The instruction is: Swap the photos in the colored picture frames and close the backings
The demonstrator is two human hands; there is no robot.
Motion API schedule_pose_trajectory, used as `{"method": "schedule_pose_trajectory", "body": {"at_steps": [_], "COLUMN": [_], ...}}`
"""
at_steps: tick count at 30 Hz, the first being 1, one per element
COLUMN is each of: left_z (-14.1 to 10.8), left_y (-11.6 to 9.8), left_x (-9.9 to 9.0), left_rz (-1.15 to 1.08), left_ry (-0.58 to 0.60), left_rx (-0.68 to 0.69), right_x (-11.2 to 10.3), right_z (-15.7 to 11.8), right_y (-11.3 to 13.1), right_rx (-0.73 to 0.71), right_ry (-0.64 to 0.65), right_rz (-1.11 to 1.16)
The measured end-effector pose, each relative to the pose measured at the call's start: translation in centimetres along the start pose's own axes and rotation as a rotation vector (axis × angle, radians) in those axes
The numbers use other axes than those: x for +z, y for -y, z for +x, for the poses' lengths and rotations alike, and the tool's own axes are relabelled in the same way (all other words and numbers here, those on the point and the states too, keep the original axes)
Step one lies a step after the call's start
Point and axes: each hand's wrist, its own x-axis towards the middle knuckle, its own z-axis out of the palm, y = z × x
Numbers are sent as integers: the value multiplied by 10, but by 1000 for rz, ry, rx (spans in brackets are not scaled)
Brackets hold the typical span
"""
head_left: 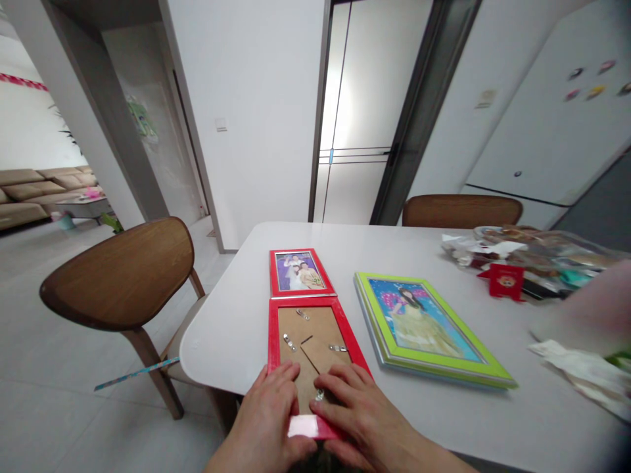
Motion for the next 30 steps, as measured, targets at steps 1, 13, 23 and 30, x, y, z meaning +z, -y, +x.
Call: {"method": "schedule_pose_trajectory", "body": {"at_steps": [1,13,23,30], "left_z": [0,-1,0,0], "left_y": [0,4,5,5], "left_x": [0,0,-2,-3], "left_rz": [3,-59,-64,-71], "left_ry": [0,-7,1,-3], "left_rx": [-1,-5,6,18], "right_x": [0,-6,9,11], "right_z": [1,31,77,73], "right_y": [0,-4,-12,-13], "right_rx": [-6,138,172,121], "right_ry": [2,-163,-118,-143], "right_rz": [14,135,66,123]}}
